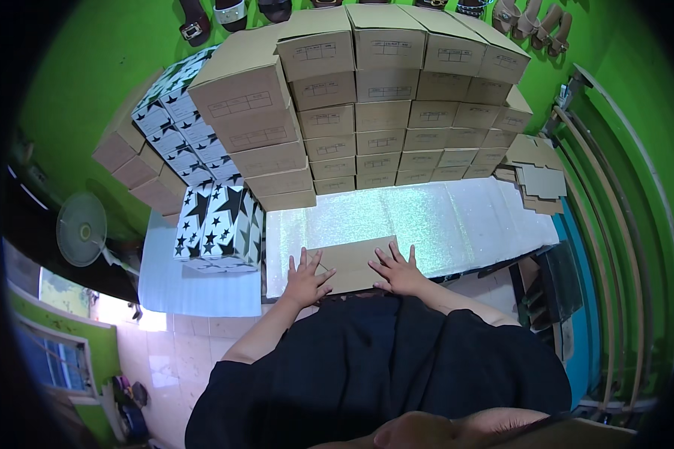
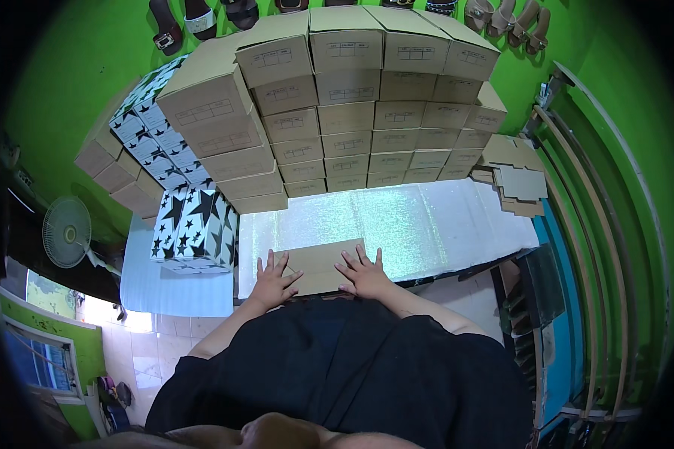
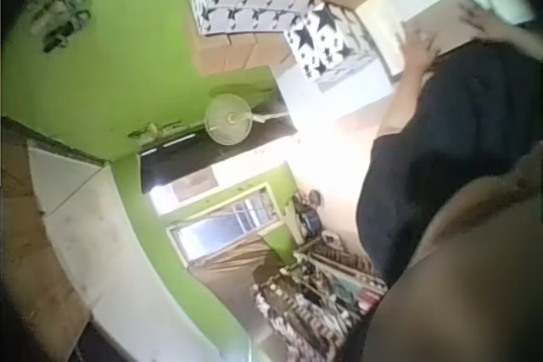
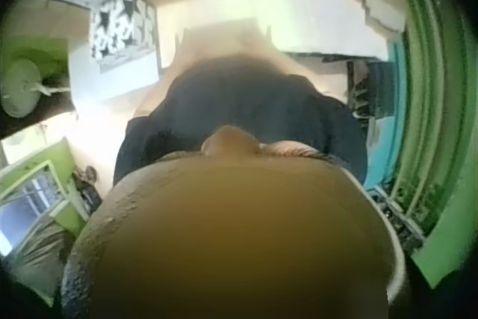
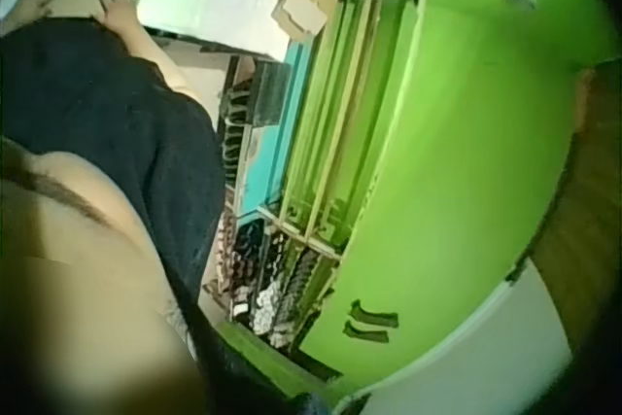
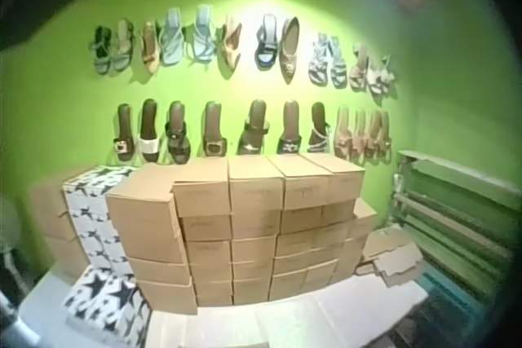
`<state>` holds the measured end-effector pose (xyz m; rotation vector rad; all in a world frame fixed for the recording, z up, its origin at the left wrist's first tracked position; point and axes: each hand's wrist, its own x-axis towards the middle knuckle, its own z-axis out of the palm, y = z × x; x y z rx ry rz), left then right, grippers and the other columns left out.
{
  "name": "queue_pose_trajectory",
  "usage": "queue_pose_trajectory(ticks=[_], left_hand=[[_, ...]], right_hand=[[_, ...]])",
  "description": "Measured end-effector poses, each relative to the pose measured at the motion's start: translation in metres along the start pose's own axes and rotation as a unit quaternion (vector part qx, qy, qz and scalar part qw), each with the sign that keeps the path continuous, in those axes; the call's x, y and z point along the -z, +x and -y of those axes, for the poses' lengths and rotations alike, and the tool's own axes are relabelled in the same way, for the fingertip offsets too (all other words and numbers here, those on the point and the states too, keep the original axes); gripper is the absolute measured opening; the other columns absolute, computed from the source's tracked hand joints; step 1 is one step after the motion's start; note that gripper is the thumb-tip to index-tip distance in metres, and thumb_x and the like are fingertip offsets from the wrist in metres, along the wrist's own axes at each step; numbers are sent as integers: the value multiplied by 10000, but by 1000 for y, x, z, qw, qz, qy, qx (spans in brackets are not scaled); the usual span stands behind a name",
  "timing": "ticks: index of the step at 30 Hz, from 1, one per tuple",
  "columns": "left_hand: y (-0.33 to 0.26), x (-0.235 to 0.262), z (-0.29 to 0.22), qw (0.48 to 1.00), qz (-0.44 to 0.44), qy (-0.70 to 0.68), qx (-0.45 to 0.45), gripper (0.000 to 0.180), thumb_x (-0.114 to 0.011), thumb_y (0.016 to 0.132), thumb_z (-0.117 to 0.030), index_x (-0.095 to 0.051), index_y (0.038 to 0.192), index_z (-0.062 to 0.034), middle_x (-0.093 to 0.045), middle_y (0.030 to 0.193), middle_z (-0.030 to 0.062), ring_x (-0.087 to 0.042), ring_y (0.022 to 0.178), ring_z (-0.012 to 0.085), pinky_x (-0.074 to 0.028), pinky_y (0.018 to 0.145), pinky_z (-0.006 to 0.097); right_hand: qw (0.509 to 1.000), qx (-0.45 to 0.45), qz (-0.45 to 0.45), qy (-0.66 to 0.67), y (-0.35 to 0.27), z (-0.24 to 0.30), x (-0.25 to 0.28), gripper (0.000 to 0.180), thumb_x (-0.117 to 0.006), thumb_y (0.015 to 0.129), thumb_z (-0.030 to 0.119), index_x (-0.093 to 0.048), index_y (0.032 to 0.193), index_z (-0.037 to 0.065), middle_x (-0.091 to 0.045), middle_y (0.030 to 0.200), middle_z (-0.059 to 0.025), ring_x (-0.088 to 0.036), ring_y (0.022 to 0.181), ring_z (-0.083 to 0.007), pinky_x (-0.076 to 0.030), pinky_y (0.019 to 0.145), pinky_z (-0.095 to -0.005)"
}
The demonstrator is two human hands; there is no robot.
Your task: Folding flat cardboard into shoe boxes and stacking them on a workbench.
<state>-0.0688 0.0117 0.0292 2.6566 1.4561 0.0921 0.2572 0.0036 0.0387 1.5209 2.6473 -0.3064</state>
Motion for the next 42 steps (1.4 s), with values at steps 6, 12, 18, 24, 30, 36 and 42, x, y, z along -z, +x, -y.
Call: queue_pose_trajectory(ticks=[6,12,18,24,30,36,42], left_hand=[[2,-1,-1,1000,14,7,22,514,-560,871,-621,-558,1358,-456,-119,1658,68,-17,1502,453,-40,1123,714],[0,0,1,999,18,-3,38,582,-546,885,-600,-480,1430,-409,-98,1656,107,-60,1494,463,-82,1122,710],[-2,-14,16,980,-26,-133,145,803,-478,959,-511,-160,1576,-107,-204,1599,238,-265,1455,415,-249,1148,568],[11,-36,52,855,40,-451,254,675,-269,1043,-540,-166,1580,-143,-478,1439,255,-492,1316,371,-367,1098,322],[24,-4,42,698,13,-656,286,622,-260,1045,-563,-368,1514,-171,-497,1438,189,-548,1249,293,-423,1035,368],[30,34,38,692,-106,-689,188,505,-329,1070,-462,-595,1174,-46,-524,1401,175,-579,1043,190,-455,943,324],[33,36,30,632,-190,-742,120,403,-398,1064,-374,-557,1168,-19,-593,1215,159,-592,996,185,-465,942,310]], right_hand=[[1000,-4,-2,-2,1,-1,-5,684,-447,923,654,-360,1517,326,-218,1629,-58,-73,1507,-407,-17,1041,-820],[999,-25,5,37,1,0,-1,706,-470,929,625,-320,1533,293,-175,1635,-101,-74,1507,-410,-37,1070,-790],[944,-204,-120,229,1,-18,-5,771,-518,939,541,-257,1549,149,-168,1611,-219,-226,1458,-437,-115,1069,-773],[852,-259,-75,449,15,-45,-12,657,-369,1036,479,-343,1504,19,-427,1496,-228,-441,1365,-340,-361,1108,-355],[794,-261,-104,539,24,-48,-10,721,-318,1030,536,-317,1505,-6,-460,1459,-255,-431,1373,-366,-329,1134,-370],[704,-245,-175,643,7,-43,51,673,-309,1047,501,-309,1516,18,-471,1450,-225,-444,1357,-313,-313,1134,-384],[697,-150,-269,648,-11,-45,61,558,-395,1048,423,-394,1457,44,-519,1356,-166,-483,1257,-253,-335,1088,-371]])
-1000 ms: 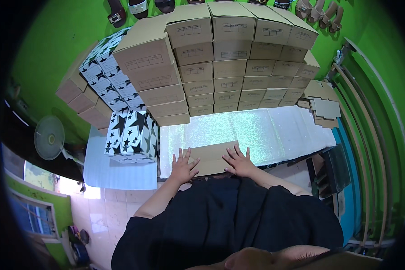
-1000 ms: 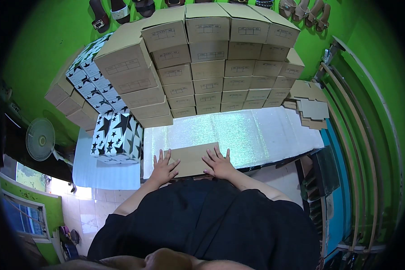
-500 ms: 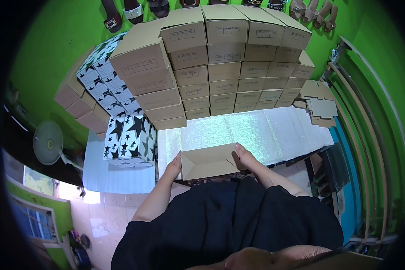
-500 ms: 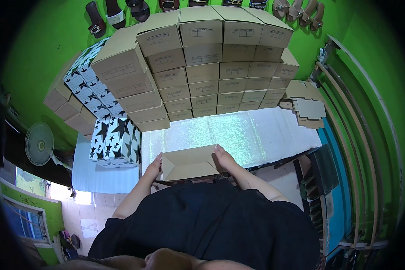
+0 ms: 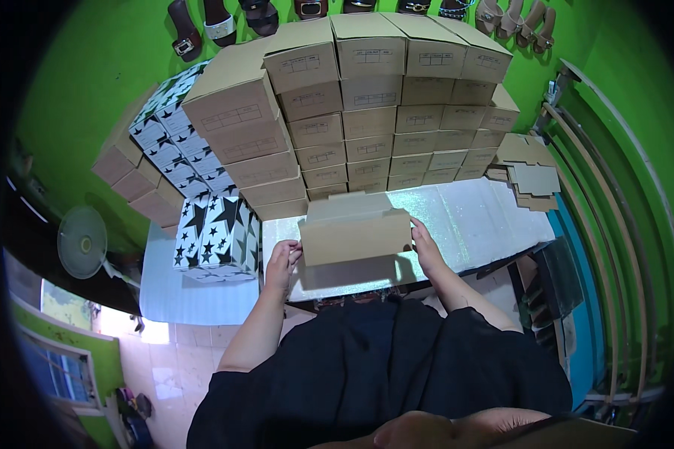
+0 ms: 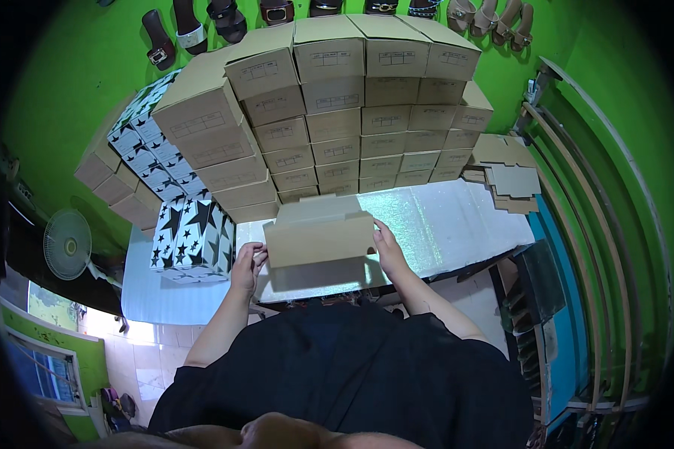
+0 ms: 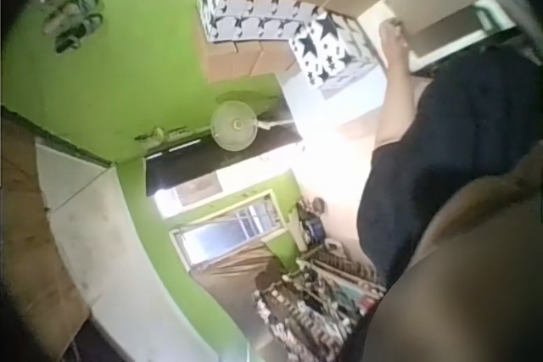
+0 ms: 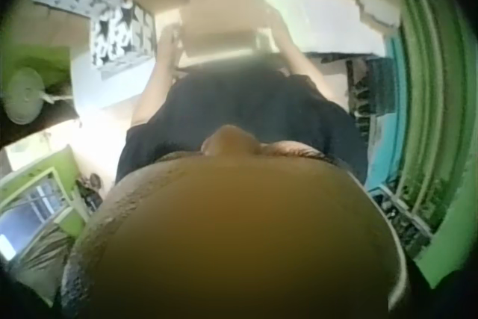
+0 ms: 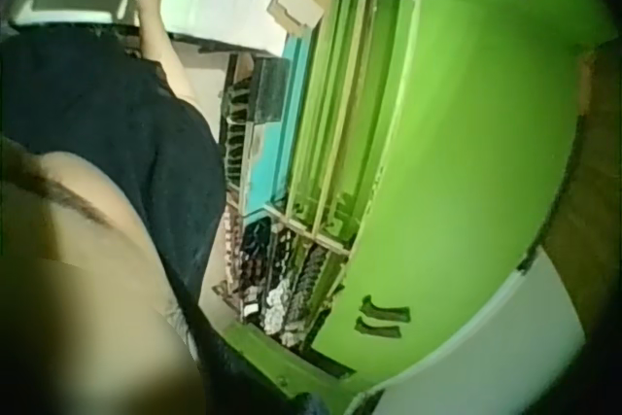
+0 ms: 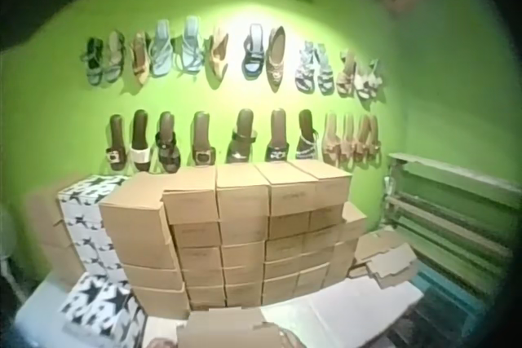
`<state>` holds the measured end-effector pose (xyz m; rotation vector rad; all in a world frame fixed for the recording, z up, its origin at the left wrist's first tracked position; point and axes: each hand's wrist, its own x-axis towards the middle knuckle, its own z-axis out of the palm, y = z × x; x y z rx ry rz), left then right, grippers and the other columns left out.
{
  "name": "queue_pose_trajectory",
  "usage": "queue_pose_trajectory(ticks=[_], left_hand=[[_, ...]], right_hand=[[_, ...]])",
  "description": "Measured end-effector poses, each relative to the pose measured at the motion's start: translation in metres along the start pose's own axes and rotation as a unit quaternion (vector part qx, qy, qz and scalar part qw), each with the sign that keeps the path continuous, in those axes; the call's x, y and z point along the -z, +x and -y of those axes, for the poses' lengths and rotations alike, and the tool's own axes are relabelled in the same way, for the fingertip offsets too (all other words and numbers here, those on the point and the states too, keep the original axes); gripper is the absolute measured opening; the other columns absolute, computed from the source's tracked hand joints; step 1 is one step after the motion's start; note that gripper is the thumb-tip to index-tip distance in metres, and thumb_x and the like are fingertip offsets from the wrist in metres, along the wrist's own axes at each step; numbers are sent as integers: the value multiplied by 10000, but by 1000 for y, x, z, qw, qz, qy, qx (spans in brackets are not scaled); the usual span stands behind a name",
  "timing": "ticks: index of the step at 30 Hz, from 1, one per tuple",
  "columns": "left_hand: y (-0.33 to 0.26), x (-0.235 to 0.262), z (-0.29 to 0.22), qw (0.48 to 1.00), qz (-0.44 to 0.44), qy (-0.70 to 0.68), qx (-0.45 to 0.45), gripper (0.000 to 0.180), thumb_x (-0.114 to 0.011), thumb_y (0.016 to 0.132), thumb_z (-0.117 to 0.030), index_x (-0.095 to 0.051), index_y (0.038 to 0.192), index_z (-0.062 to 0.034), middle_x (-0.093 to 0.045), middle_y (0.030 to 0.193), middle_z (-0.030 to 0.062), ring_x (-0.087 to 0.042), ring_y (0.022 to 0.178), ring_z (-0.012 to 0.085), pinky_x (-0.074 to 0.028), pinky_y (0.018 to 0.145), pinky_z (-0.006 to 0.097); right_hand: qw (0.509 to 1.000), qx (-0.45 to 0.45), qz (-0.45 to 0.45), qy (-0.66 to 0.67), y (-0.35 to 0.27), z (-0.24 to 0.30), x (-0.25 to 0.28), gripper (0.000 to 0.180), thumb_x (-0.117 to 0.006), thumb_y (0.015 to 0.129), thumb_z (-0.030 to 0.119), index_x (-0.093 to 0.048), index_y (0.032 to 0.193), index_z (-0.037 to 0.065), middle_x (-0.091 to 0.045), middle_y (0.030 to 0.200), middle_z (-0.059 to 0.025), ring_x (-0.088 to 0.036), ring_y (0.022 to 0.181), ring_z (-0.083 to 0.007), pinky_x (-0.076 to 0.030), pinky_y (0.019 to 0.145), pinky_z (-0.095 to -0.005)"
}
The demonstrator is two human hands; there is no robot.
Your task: Folding flat cardboard into shoe boxes and stacking them on a workbench.
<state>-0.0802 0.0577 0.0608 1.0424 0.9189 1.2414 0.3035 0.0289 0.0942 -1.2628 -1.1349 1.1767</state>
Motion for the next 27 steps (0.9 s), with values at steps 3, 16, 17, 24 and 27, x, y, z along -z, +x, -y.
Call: queue_pose_trajectory(ticks=[3,16,17,24,27], left_hand=[[-4,7,24,994,-6,98,52,431,-441,1053,-364,-464,1332,-37,-596,1018,66,-565,896,126,-467,880,276],[-37,-7,48,867,109,463,149,548,-478,1018,-358,-420,1426,3,-529,1368,259,-526,1259,394,-415,1056,390],[-37,-13,44,857,107,490,117,606,-487,1009,-343,-336,1480,7,-448,1454,274,-482,1314,395,-398,1084,389],[-38,-15,45,781,171,600,-36,794,-544,968,-366,-153,1537,24,-56,1608,283,-225,1460,431,-283,1179,403],[-39,-16,42,753,199,627,-12,809,-550,958,-404,-169,1542,7,-94,1616,256,-233,1461,431,-264,1184,449]], right_hand=[[998,-57,11,-14,-2,-40,19,396,-440,1038,374,-502,1291,77,-597,1127,-98,-542,1125,-211,-389,1009,-354],[962,-148,86,-211,-28,-81,26,637,-391,1032,473,-347,1463,6,-529,1360,-266,-534,1255,-371,-393,1063,-395],[963,-148,84,-211,-27,-89,25,637,-391,1032,473,-347,1463,6,-529,1360,-266,-534,1255,-371,-393,1063,-395],[924,62,120,-357,-24,-103,17,818,-490,989,458,-115,1558,6,-161,1594,-279,-180,1489,-382,-184,1203,-418],[867,44,127,-480,-34,-61,3,826,-503,974,474,-138,1556,16,-129,1609,-259,-135,1503,-372,-133,1200,-527]])
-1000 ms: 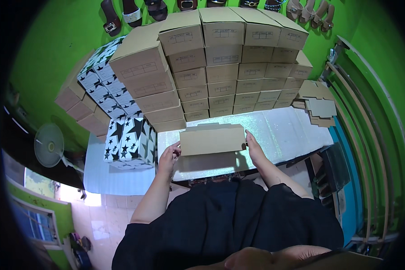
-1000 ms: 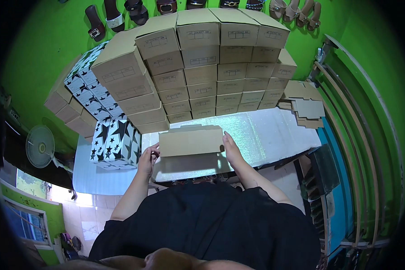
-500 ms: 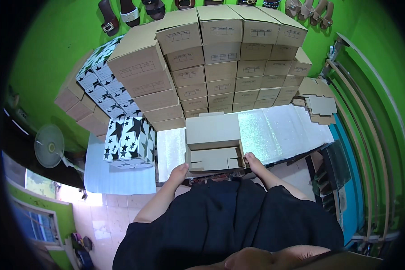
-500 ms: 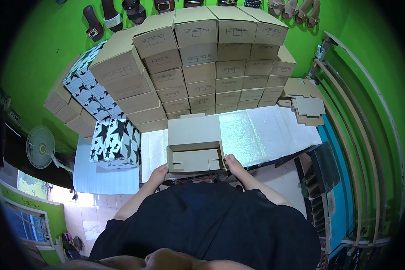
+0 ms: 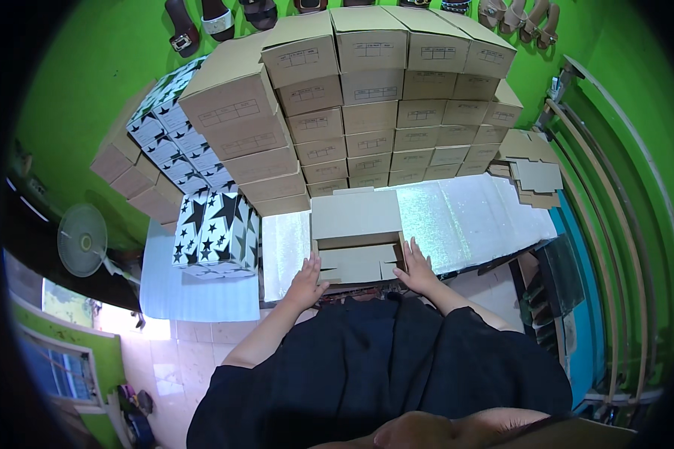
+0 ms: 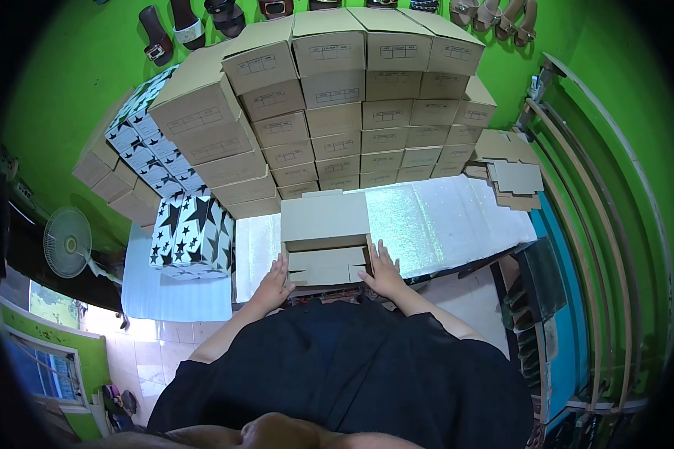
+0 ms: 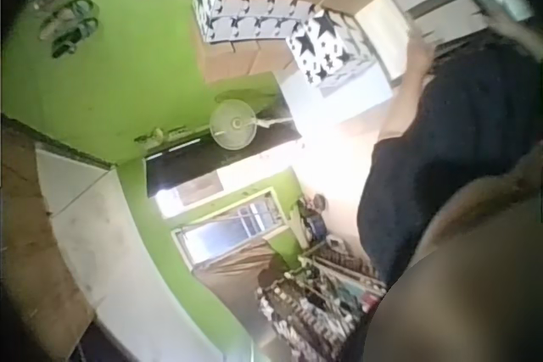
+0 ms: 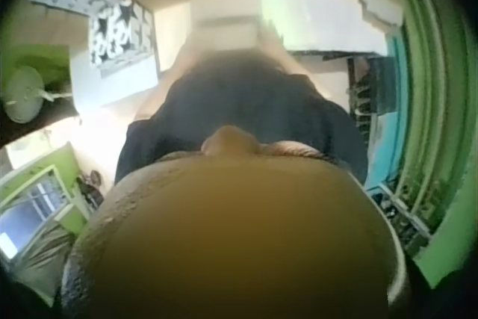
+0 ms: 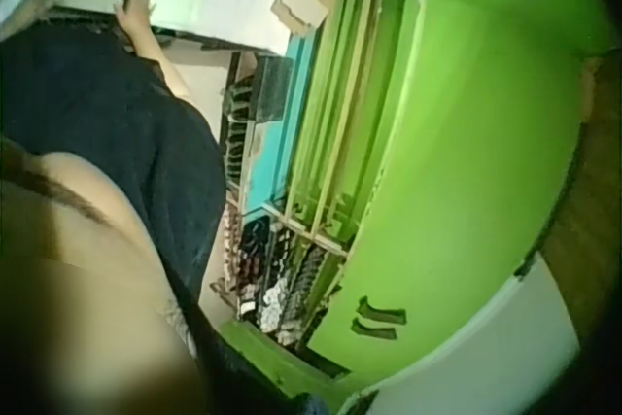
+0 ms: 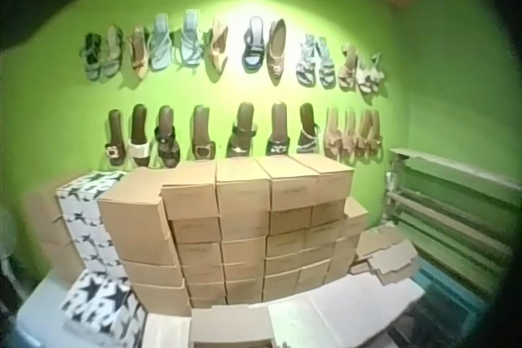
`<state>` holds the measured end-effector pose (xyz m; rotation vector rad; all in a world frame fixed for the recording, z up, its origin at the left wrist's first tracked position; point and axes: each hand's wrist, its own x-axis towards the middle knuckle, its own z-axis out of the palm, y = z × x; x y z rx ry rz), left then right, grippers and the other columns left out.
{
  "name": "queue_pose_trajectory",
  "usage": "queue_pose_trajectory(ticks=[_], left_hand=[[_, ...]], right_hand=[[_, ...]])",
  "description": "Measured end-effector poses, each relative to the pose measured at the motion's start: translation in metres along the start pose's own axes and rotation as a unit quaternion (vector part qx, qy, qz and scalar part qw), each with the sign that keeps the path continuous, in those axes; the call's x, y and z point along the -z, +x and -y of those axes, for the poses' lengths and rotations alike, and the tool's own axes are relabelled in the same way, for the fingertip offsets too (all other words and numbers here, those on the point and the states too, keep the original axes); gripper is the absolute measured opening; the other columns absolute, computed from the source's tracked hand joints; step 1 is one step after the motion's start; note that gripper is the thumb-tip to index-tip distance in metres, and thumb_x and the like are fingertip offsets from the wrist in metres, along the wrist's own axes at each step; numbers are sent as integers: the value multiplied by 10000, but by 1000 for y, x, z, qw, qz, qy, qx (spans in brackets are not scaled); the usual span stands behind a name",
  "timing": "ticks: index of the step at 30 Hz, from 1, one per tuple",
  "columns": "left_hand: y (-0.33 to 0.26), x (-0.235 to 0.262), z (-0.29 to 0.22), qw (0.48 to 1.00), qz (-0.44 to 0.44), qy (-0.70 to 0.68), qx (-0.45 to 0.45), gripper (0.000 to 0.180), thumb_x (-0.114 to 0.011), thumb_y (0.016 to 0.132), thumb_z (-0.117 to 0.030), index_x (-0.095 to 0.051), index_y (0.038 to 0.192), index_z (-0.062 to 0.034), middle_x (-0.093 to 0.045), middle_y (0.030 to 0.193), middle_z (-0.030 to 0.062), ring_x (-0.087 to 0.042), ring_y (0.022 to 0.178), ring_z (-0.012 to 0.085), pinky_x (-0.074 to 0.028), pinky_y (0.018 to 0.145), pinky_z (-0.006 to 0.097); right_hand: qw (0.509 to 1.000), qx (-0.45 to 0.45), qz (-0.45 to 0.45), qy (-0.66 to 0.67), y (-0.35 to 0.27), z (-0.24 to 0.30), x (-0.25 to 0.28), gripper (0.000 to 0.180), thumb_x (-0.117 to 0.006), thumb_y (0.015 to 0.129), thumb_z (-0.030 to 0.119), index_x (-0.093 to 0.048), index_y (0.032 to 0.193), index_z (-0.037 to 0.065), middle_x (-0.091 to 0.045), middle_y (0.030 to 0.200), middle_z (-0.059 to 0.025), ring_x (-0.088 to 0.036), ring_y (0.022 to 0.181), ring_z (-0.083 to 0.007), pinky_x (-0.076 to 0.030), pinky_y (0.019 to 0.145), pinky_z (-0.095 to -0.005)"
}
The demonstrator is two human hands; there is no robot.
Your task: Folding flat cardboard into shoe boxes and stacking them on a workbench.
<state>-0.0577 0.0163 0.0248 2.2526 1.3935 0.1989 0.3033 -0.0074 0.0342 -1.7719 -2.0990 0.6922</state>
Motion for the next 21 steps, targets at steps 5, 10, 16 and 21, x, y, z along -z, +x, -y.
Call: queue_pose_trajectory(ticks=[5,10,16,21], left_hand=[[10,19,-27,975,-51,203,-75,705,-528,956,-452,-332,1507,-57,-238,1609,164,-311,1446,370,-268,1169,502],[55,12,-33,979,93,113,-145,570,-441,994,-454,-519,1382,-43,-440,1494,190,-440,1361,361,-354,1120,465],[84,3,-52,926,334,158,82,791,-275,967,-676,-640,1261,-40,-571,1352,219,-558,1231,391,-434,1048,441],[97,5,-53,916,370,134,82,834,-295,951,-700,-636,1257,-3,-607,1285,246,-567,1226,371,-435,1042,433]], right_hand=[[977,134,36,-160,23,14,10,663,-540,953,393,-339,1498,72,-249,1600,-158,-189,1495,-348,-155,1169,-626],[878,201,275,-336,75,27,-12,419,-481,937,268,-621,1319,169,-456,1502,-108,-402,1405,-304,-256,1150,-588],[859,-44,394,-323,100,32,-42,532,-426,983,443,-482,1461,215,-579,1381,-130,-532,1296,-289,-364,1098,-471],[827,-89,498,-246,117,27,-54,573,-434,960,452,-482,1456,169,-597,1347,-166,-589,1195,-328,-424,1031,-427]])
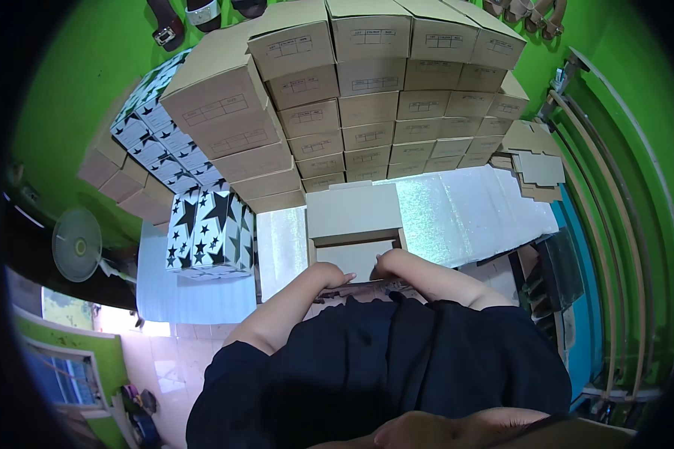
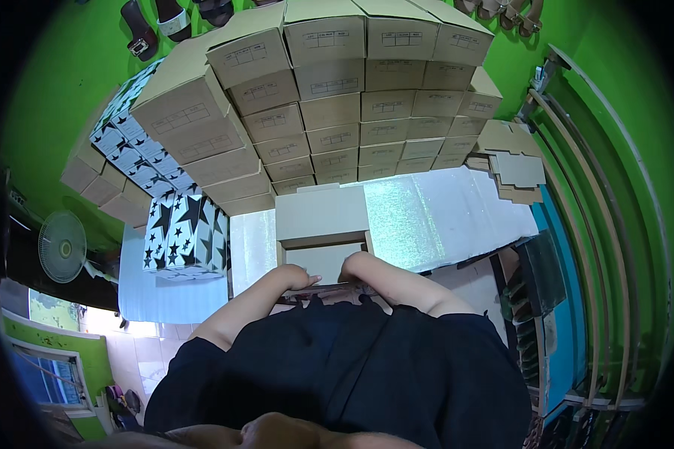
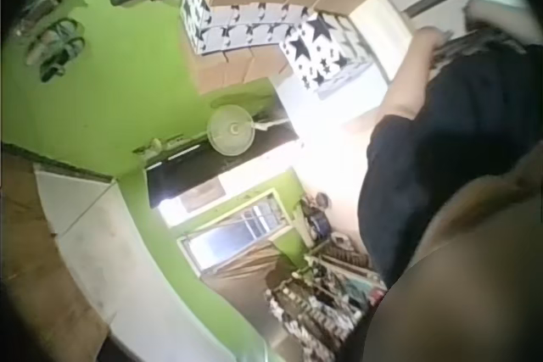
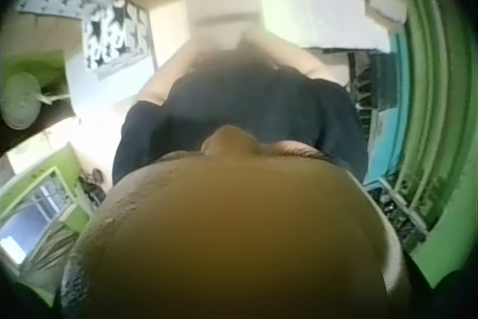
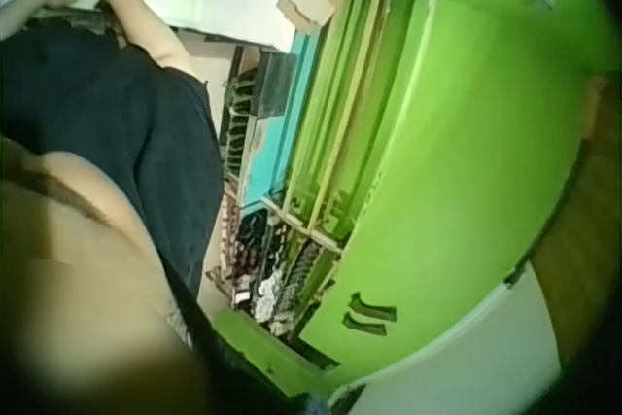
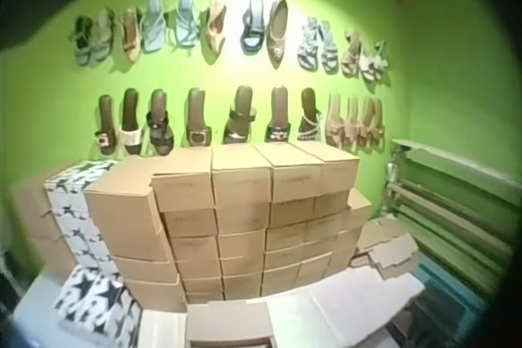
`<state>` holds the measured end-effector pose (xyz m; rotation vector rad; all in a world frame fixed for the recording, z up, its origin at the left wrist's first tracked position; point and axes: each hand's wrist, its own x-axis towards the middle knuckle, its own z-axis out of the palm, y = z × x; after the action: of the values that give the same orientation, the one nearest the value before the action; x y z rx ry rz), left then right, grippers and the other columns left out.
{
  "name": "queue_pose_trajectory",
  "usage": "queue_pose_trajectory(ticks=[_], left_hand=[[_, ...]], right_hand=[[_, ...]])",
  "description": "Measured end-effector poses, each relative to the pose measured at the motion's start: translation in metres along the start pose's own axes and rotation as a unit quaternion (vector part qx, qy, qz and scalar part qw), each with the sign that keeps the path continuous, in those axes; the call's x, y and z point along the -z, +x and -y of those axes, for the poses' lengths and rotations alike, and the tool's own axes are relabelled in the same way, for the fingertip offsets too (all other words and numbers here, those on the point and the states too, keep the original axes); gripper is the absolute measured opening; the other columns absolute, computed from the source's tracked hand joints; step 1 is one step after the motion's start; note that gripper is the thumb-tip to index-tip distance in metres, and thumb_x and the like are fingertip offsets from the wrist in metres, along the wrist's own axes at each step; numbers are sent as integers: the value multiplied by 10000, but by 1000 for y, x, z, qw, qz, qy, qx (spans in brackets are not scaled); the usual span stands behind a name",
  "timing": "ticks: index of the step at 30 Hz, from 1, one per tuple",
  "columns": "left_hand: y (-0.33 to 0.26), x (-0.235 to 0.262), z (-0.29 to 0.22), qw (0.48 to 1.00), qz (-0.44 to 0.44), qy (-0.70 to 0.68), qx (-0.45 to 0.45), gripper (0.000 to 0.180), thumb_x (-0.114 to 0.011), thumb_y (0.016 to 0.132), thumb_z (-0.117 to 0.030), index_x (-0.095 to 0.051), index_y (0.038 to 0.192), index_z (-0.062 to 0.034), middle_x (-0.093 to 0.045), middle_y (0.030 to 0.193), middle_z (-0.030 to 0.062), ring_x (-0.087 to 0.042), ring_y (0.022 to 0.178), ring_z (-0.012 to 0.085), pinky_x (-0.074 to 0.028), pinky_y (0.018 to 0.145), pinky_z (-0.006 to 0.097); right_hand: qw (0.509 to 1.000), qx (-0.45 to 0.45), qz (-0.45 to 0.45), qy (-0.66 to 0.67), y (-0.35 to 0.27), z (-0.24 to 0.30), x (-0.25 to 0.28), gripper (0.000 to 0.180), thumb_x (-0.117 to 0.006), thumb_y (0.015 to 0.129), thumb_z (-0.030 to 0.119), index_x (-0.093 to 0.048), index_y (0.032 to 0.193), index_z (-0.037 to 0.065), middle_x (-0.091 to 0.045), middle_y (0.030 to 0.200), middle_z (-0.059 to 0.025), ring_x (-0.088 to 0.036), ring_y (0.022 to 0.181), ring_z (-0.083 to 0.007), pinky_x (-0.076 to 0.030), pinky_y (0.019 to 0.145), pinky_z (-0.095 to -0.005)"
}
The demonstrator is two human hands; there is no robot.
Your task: Folding flat cardboard into shoe boxes and stacking them on a workbench.
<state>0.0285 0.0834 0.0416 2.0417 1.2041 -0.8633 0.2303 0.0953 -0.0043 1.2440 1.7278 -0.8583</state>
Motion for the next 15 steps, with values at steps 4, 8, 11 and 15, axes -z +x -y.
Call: queue_pose_trajectory(ticks=[4,8,11,15], left_hand=[[17,-9,6,1000,-3,-17,-14,853,-304,943,-709,-534,1380,-13,-466,1449,249,-507,1296,391,-392,1092,433],[34,-20,7,998,-50,-24,24,883,-308,934,-722,-353,1510,-55,-146,1609,227,-393,1380,434,-337,1140,451],[41,-23,12,999,-16,-35,29,900,-297,930,-733,-302,1534,-66,-66,1628,219,-358,1400,443,-320,1152,455],[41,-24,12,999,-20,-32,25,919,-277,922,-755,-275,1545,-79,-73,1626,221,-338,1413,439,-309,1158,460]], right_hand=[[994,13,88,60,-34,10,16,556,-494,896,431,-600,1340,113,-622,1302,-172,-619,1111,-303,-458,958,-442],[992,46,74,87,5,-2,0,560,-514,881,441,-626,1292,78,-629,1287,-165,-620,1070,-282,-462,927,-424],[987,3,161,23,-45,17,30,664,-524,880,447,-478,1446,103,-474,1486,-139,-531,1264,-304,-433,1013,-412],[993,-16,-118,24,-18,6,-7,803,-523,900,425,-161,1587,221,-5,1663,-90,-138,1503,-393,-292,1172,-472]])
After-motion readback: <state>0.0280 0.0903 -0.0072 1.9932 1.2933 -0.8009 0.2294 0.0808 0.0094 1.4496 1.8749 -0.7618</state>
